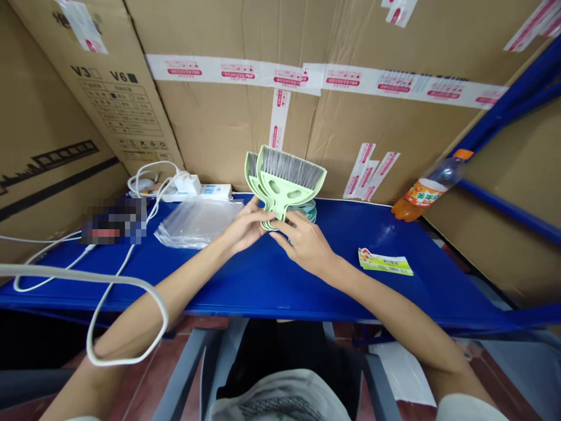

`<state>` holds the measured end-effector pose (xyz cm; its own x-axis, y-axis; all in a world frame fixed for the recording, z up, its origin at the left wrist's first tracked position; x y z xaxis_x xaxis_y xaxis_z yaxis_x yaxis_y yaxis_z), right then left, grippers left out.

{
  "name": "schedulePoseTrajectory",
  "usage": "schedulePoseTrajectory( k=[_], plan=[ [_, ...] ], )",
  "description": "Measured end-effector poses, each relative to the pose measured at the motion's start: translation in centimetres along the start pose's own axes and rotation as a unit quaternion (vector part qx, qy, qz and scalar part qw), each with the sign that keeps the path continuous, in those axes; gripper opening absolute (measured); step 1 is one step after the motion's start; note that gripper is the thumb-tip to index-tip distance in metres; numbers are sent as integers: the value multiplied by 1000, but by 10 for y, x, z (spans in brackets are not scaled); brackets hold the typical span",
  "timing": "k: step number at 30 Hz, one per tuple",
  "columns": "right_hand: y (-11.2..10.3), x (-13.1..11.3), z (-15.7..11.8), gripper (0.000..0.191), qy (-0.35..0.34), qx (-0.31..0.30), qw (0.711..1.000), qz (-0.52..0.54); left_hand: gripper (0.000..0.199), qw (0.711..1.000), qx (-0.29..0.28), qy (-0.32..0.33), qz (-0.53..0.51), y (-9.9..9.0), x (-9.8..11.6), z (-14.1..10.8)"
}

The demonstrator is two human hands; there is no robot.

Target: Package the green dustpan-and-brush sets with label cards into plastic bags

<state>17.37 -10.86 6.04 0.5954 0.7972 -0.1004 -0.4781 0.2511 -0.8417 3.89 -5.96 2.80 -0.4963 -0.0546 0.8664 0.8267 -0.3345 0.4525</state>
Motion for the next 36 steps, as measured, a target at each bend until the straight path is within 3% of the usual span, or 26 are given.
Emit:
schedulePoseTrajectory(
  k=[2,6,8,11,13,17,22,28,32,36],
  plan=[
    [-13,9,-2,36,0,-2,1000,24,69,1000,-2,7,2,0,1,2],
    [-58,43,2,37,45,93,995,14,62,999,-35,-23,16,-1,0,3],
    [-66,56,9,31,14,80,997,-8,60,997,-56,-42,15,0,-2,1],
    [-57,66,13,26,-36,2,998,-42,61,994,-81,-69,14,5,-6,-4],
    [-48,67,9,24,-33,-17,997,-73,63,991,-97,-89,20,10,-10,-8],
    [-33,64,0,18,-29,-6,992,-123,63,990,-100,-98,21,16,-14,-12],
    [-23,73,-4,16,-67,3,995,-67,64,985,-119,-126,25,18,-15,-10],
    [-38,78,4,15,-88,-17,996,-20,67,984,-117,-131,24,18,-14,-9],
    [-49,70,18,14,-92,-92,989,-67,69,986,-121,-117,5,20,-11,-8],
    [-60,66,24,17,-70,-108,985,-111,71,987,-116,-109,4,20,-8,-8]
  ],
)
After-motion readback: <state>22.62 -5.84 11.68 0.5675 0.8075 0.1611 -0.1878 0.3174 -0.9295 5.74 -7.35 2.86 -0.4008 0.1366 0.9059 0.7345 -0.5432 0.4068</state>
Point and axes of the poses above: each hand's wrist, its own z-axis towards the middle knuckle, its own y-axis out of the palm, x = y × z, the point moved 6 cm from there along z, towards the middle knuckle
